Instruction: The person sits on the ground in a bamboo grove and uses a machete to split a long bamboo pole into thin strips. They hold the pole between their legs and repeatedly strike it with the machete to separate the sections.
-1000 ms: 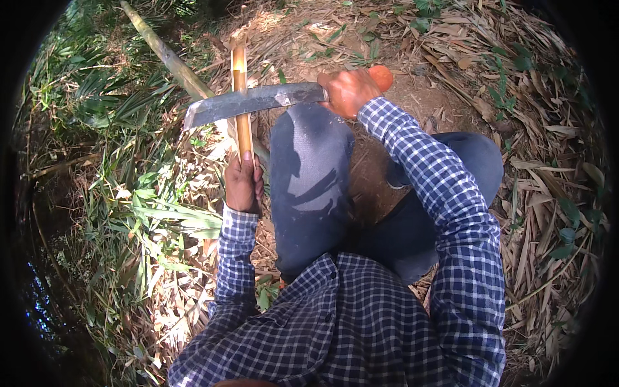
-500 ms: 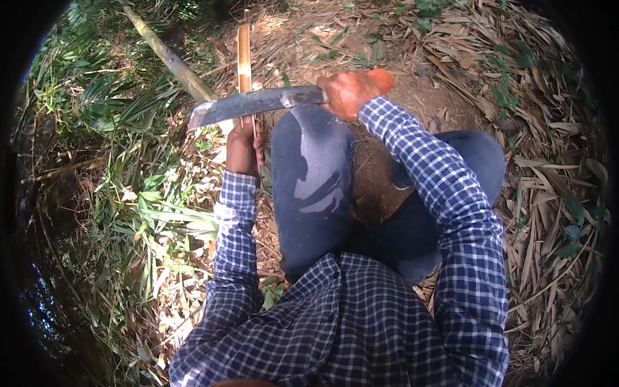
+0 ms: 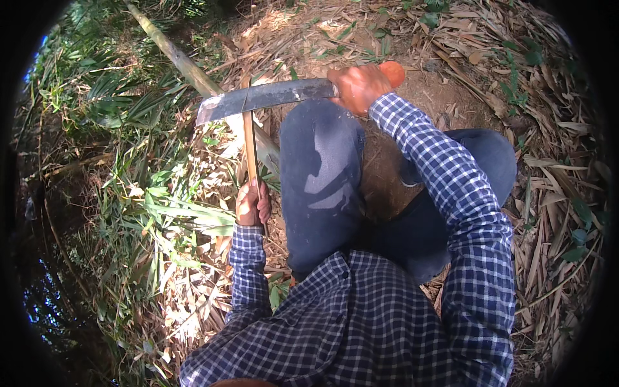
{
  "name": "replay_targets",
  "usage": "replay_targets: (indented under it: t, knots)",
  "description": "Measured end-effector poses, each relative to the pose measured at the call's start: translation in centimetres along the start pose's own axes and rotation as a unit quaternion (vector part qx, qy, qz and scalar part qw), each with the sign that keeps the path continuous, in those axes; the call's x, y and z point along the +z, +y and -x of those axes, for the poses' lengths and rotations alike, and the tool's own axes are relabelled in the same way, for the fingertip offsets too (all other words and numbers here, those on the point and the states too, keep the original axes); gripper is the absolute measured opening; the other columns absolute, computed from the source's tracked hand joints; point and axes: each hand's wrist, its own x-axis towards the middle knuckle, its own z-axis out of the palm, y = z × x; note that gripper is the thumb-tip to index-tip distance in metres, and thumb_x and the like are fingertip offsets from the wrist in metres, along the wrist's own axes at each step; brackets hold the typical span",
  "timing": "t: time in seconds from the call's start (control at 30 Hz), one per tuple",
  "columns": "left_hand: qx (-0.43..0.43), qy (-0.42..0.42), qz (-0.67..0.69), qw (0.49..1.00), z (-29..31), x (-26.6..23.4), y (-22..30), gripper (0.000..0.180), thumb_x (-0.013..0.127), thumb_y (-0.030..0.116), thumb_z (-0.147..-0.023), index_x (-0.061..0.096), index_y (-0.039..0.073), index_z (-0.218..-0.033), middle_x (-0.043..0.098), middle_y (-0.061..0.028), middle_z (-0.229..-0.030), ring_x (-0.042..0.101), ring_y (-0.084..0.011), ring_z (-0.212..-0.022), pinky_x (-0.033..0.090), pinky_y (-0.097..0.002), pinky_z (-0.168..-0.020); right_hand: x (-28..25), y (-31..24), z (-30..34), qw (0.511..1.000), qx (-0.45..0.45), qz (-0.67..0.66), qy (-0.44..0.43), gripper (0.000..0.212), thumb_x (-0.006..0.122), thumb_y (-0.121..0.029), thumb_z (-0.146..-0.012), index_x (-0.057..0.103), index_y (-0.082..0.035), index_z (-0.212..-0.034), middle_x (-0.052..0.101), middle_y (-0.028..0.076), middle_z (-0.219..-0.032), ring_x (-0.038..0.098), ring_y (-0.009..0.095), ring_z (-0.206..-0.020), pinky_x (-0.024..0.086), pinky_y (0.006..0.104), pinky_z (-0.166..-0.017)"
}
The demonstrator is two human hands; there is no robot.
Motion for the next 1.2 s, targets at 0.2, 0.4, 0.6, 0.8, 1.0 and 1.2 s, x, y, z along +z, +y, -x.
replay_targets:
  t: [0.2, 0.4, 0.6, 0.8, 1.0, 1.2]
  knots:
    - [-0.006, 0.015, -0.053, 0.998, 0.6, -1.2, -1.3, 0.042, 0.042, 0.039, -0.101, 0.046, 0.007, -0.074, 0.039, -0.0002, -0.046, 0.036, -0.0104, -0.031, 0.032, -0.0231, -0.030, -0.2, 0.4, 0.5, 1.000, 0.028, -0.008, 0.000, 0.035, 0.075, -0.029, -0.077, 0.059, -0.006, -0.098, 0.065, 0.015, -0.068, 0.066, 0.032, -0.064, 0.052, 0.0455, -0.061]
    - [0.065, 0.076, -0.087, 0.991, -7.0, 3.8, 3.8, 0.038, 0.043, 0.039, -0.101, 0.049, 0.008, -0.079, 0.043, 0.0005, -0.055, 0.039, -0.0084, -0.037, 0.032, -0.0229, -0.033, -0.3, 0.0, -0.3, 0.999, 0.005, -0.004, -0.035, 0.034, 0.076, -0.027, -0.076, 0.060, -0.006, -0.098, 0.066, 0.014, -0.071, 0.066, 0.031, -0.066, 0.053, 0.0443, -0.062]
    - [0.084, 0.121, -0.191, 0.971, -5.8, 5.7, 3.4, 0.039, 0.040, 0.038, -0.102, 0.048, 0.008, -0.078, 0.040, 0.0025, -0.053, 0.036, -0.0065, -0.037, 0.030, -0.0207, -0.032, -0.1, 0.2, 0.0, 1.000, -0.001, -0.002, -0.010, 0.034, 0.077, -0.026, -0.074, 0.060, -0.005, -0.096, 0.067, 0.014, -0.071, 0.066, 0.031, -0.066, 0.053, 0.0442, -0.062]
    - [0.081, 0.148, -0.189, 0.967, -0.1, 5.5, 1.1, 0.041, 0.040, 0.038, -0.102, 0.046, 0.008, -0.075, 0.039, 0.0019, -0.050, 0.036, -0.0069, -0.035, 0.030, -0.0211, -0.031, -1.5, -0.4, -0.4, 0.999, 0.012, 0.030, -0.043, 0.035, 0.074, -0.031, -0.078, 0.062, -0.005, -0.098, 0.068, 0.012, -0.074, 0.068, 0.030, -0.072, 0.054, 0.0435, -0.064]
    - [0.054, 0.154, -0.192, 0.968, 3.3, 3.5, 0.0, 0.039, 0.040, 0.036, -0.102, 0.047, 0.006, -0.077, 0.041, 0.0016, -0.050, 0.038, -0.0071, -0.036, 0.032, -0.0218, -0.033, -0.4, 0.0, -0.2, 0.999, -0.026, 0.035, 0.033, 0.037, 0.078, -0.029, -0.073, 0.059, -0.008, -0.097, 0.065, 0.013, -0.065, 0.066, 0.031, -0.064, 0.051, 0.0455, -0.058]
    - [0.043, 0.140, -0.234, 0.961, 7.0, 0.0, -5.0, 0.038, 0.041, 0.034, -0.102, 0.045, 0.009, -0.073, 0.041, 0.0025, -0.049, 0.034, -0.0060, -0.036, 0.027, -0.0216, -0.033, 0.5, 0.3, 0.6, 0.998, 0.057, -0.020, 0.004, 0.036, 0.074, -0.032, -0.078, 0.062, -0.007, -0.101, 0.066, 0.013, -0.069, 0.067, 0.030, -0.067, 0.053, 0.0433, -0.062]
